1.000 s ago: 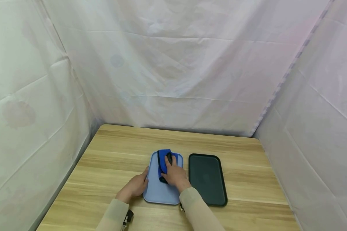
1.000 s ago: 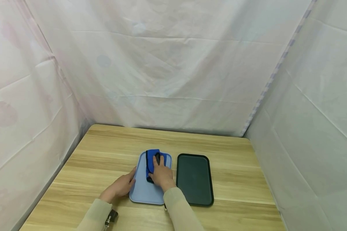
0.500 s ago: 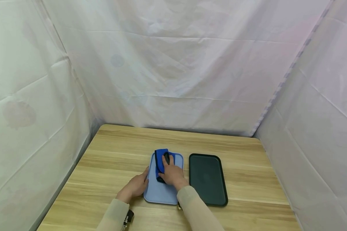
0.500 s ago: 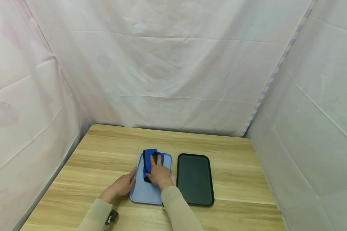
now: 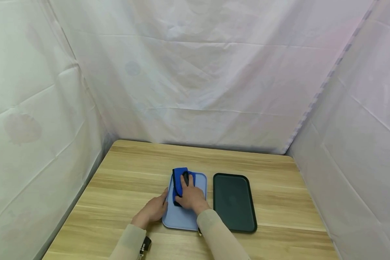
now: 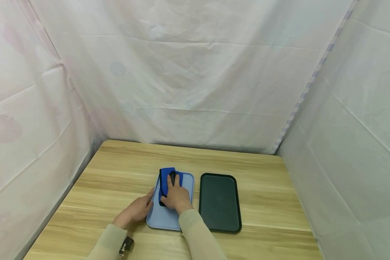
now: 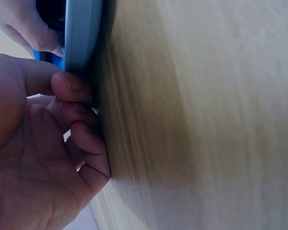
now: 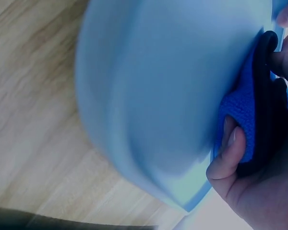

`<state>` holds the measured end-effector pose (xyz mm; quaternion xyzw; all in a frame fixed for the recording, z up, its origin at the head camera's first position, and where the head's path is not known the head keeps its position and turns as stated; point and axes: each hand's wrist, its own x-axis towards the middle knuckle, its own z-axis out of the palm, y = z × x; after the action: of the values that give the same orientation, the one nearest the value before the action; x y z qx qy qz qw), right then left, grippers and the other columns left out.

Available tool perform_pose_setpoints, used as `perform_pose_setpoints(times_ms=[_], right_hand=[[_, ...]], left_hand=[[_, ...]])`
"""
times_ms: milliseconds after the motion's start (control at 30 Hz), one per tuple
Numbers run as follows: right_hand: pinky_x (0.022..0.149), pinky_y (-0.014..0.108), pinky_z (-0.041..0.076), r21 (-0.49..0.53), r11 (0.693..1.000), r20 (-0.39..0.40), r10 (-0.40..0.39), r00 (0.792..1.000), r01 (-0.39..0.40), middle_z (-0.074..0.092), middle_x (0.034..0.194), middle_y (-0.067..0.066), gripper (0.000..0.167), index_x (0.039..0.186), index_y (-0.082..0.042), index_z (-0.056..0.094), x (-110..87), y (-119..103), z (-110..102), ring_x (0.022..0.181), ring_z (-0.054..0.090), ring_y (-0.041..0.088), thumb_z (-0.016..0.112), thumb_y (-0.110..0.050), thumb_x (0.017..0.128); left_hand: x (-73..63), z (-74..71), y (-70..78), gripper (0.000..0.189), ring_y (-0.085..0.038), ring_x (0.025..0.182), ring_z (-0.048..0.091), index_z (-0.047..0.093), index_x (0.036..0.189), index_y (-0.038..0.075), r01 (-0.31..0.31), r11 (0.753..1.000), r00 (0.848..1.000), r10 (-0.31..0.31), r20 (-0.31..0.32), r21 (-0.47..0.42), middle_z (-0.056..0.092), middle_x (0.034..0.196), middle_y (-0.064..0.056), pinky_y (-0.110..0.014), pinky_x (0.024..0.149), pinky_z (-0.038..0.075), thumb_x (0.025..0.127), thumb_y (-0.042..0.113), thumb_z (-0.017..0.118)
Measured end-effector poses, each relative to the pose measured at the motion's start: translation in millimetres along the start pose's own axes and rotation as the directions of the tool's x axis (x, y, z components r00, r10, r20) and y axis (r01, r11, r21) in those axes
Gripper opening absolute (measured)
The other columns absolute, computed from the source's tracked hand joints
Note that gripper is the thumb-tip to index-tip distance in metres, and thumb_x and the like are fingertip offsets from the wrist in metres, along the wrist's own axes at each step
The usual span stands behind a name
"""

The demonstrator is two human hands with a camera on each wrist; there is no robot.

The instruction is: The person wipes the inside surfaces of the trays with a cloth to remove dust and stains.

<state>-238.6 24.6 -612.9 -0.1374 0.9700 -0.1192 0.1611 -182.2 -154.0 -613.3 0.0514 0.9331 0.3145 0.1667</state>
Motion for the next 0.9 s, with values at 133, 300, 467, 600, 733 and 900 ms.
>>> perform_pose_setpoints(times_ms=[133, 300, 467, 600, 733, 900], right_hand=[[0.078, 0.047, 0.059, -0.017, 1.000, -0.002, 0.004, 1.000, -0.004, 0.018, 0.172, 0.021, 0.092, 0.168, -0.023, 0.019, 1.0, -2.3, 2.2, 0.085, 0.071, 0.033, 0.066, -0.057, 0.095], [0.074, 0.045, 0.059, -0.032, 0.999, 0.001, 0.004, 1.000, -0.004, 0.017, 0.172, 0.021, 0.093, 0.168, -0.023, 0.017, 1.7, -5.2, 5.2, 0.080, 0.070, 0.031, 0.064, -0.059, 0.095], [0.071, 0.044, 0.059, -0.026, 1.000, -0.013, -0.003, 1.000, 0.003, 0.019, 0.171, 0.022, 0.093, 0.167, -0.022, 0.020, -0.5, -8.6, 4.3, 0.075, 0.069, 0.030, 0.066, -0.057, 0.095], [0.071, 0.044, 0.059, -0.027, 1.000, -0.016, -0.004, 1.000, 0.004, 0.019, 0.172, 0.021, 0.093, 0.168, -0.023, 0.019, -1.4, -10.3, 5.6, 0.077, 0.069, 0.030, 0.067, -0.057, 0.095], [0.071, 0.044, 0.059, -0.029, 1.000, -0.010, -0.004, 1.000, 0.004, 0.017, 0.172, 0.021, 0.095, 0.168, -0.024, 0.018, -0.3, -11.5, 7.3, 0.078, 0.070, 0.029, 0.066, -0.059, 0.094], [0.067, 0.043, 0.058, -0.025, 1.000, -0.008, -0.004, 1.000, 0.004, 0.017, 0.172, 0.021, 0.096, 0.168, -0.025, 0.018, -0.5, -14.0, 8.4, 0.074, 0.068, 0.028, 0.068, -0.059, 0.093]], left_hand=[[0.1, 0.5, -0.1, 0.059, -0.023, 0.097, 0.065, 0.030, 0.162, 0.000, 0.004, 1.000, 1.000, -0.004, 0.005, 0.002, 0.065, 0.137, -0.024, -0.051, 0.097, 0.053, 0.107, 0.013, 0.049], [0.2, 0.6, -0.1, 0.059, -0.023, 0.098, 0.065, 0.030, 0.162, 0.000, 0.006, 1.000, 1.000, -0.006, 0.006, 0.004, 0.065, 0.137, -0.025, -0.052, 0.099, 0.053, 0.107, 0.014, 0.049], [-0.1, -0.3, 0.4, 0.059, -0.024, 0.102, 0.066, 0.030, 0.162, 0.000, 0.005, 1.000, 1.000, -0.005, 0.005, -0.006, 0.064, 0.138, -0.026, -0.054, 0.102, 0.052, 0.107, 0.013, 0.050], [-0.4, -0.6, 0.7, 0.059, -0.027, 0.108, 0.068, 0.030, 0.162, 0.000, 0.008, 1.000, 1.000, -0.008, 0.004, -0.010, 0.064, 0.139, -0.026, -0.055, 0.104, 0.051, 0.107, 0.013, 0.049], [0.1, 0.3, -0.1, 0.059, -0.030, 0.112, 0.068, 0.029, 0.162, 0.000, 0.007, 1.000, 1.000, -0.007, 0.006, -0.011, 0.063, 0.140, -0.026, -0.055, 0.104, 0.051, 0.108, 0.013, 0.048], [0.3, 0.3, 0.2, 0.058, -0.033, 0.115, 0.068, 0.029, 0.162, 0.000, 0.017, 1.000, 1.000, -0.017, 0.015, -0.018, 0.063, 0.140, -0.027, -0.057, 0.106, 0.049, 0.108, 0.014, 0.047]])
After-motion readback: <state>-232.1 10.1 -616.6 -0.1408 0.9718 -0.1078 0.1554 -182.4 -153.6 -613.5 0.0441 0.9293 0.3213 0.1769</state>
